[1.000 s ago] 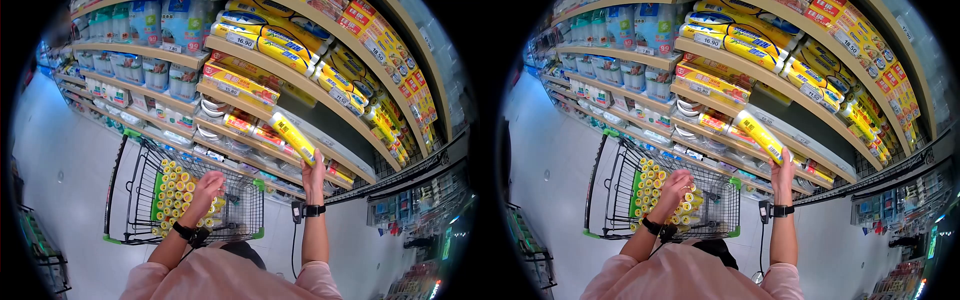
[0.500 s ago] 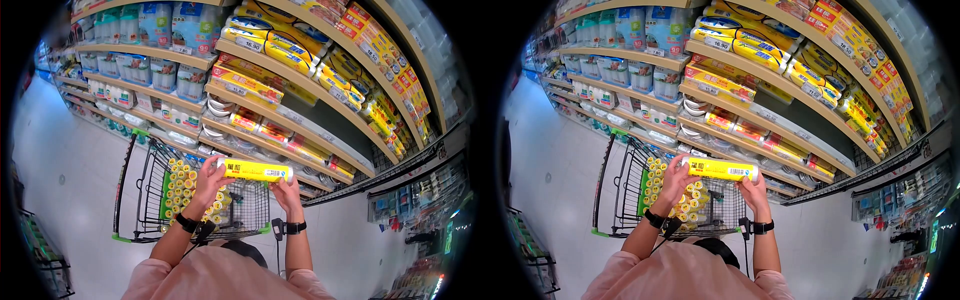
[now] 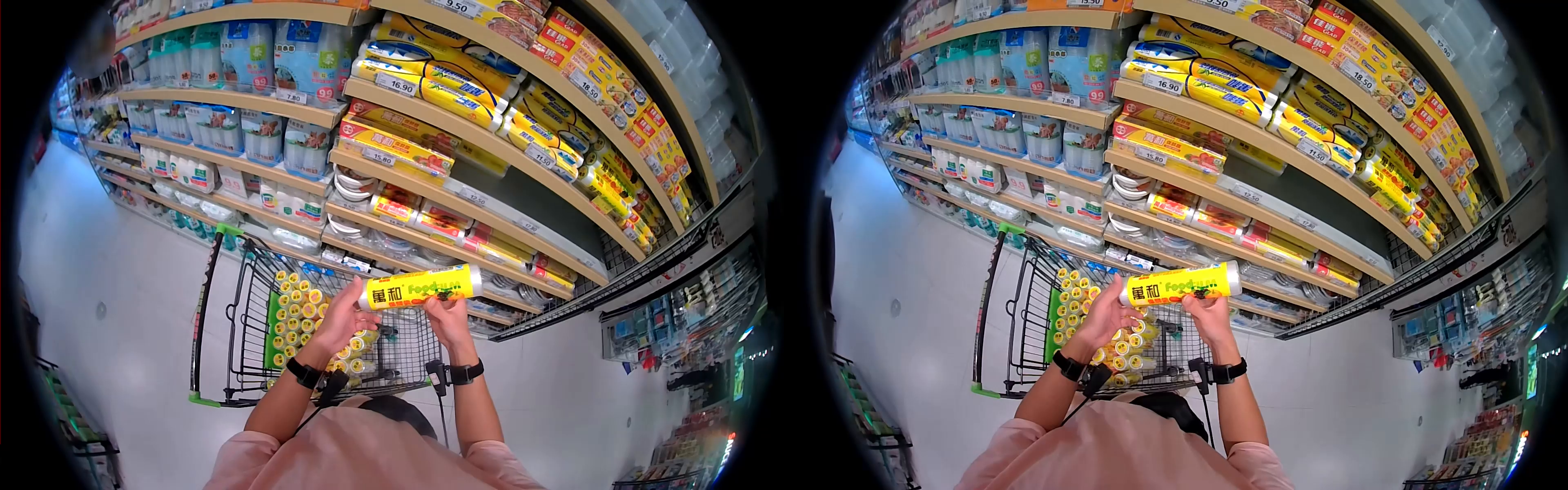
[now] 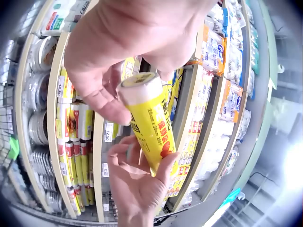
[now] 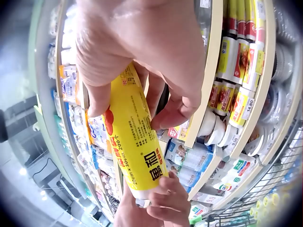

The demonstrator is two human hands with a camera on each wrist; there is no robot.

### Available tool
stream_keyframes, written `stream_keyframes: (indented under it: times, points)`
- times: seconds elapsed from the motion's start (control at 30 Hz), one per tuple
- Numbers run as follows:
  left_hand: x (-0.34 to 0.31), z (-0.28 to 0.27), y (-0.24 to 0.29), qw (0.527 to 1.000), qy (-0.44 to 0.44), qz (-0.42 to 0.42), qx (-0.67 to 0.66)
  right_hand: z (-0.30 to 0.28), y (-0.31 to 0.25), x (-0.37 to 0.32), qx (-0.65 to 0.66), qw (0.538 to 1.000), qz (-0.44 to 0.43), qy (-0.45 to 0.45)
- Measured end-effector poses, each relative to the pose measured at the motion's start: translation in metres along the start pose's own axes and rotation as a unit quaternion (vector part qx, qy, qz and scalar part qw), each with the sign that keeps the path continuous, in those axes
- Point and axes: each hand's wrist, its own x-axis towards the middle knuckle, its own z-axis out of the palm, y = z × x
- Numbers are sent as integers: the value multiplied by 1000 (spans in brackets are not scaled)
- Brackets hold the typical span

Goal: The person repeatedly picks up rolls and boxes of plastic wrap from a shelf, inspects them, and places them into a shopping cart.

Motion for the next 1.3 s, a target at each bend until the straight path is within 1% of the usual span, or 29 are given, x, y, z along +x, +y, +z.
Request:
stream_keyframes:
  times: [0.03,0.07,0.17,0.27,0.37,0.43,0.5,0.57,0.63,0.67,0.77,0.8,0.9,0.93,1.03,1.07,1.17,1.2,1.27,1.3]
  points:
    - [0,-2,-2,1000,-5,8,7,2,-1,1,5,1000,-1,5]
    - [0,-4,-5,998,-24,51,39,7,-1,0,7,1000,-5,28]
    - [10,-9,-20,962,-47,217,159,-1,8,0,6,999,20,44]
    - [5,-6,-12,988,-45,131,71,11,2,0,25,1000,5,-5]
    - [3,-5,-11,998,-54,44,-6,37,-15,-2,-25,998,7,-60]
    - [4,-9,-16,996,-77,-21,-50,39,-14,-2,-34,998,-1,-57]
    - [3,-9,-17,992,-106,-68,-31,41,-15,-2,-35,998,-1,-46]
    - [0,-8,-13,983,-143,-111,15,37,-16,-1,-81,996,3,-23]
    - [5,-4,-18,992,-67,-22,104,41,-21,0,-119,993,1,-9]
    - [7,-3,-18,988,-30,23,148,46,-27,-1,-133,991,5,-13]
    - [7,8,-1,956,-86,160,229,53,-30,-6,-171,984,-2,-38]
    - [9,10,1,958,-91,166,214,53,-29,-8,-180,983,13,-43]
    - [8,21,6,937,-128,237,223,47,-24,-11,-291,949,65,-98]
    - [11,17,4,928,-132,240,253,46,-21,-11,-333,937,43,-98]
    - [7,8,-5,948,-77,223,213,57,-28,-17,-354,934,-3,-48]
    - [7,9,-8,954,-75,241,162,50,-22,-17,-348,937,-17,-42]
    - [13,-4,-15,967,-49,215,125,41,-38,-20,-429,903,-35,-9]
    - [9,-2,-9,971,-52,196,130,21,-30,-20,-444,895,-52,-8]
    - [16,-16,-14,971,-52,193,129,6,-28,-21,-275,961,20,22]
    - [14,-13,-11,972,-51,190,127,4,-28,-22,-186,980,58,36]
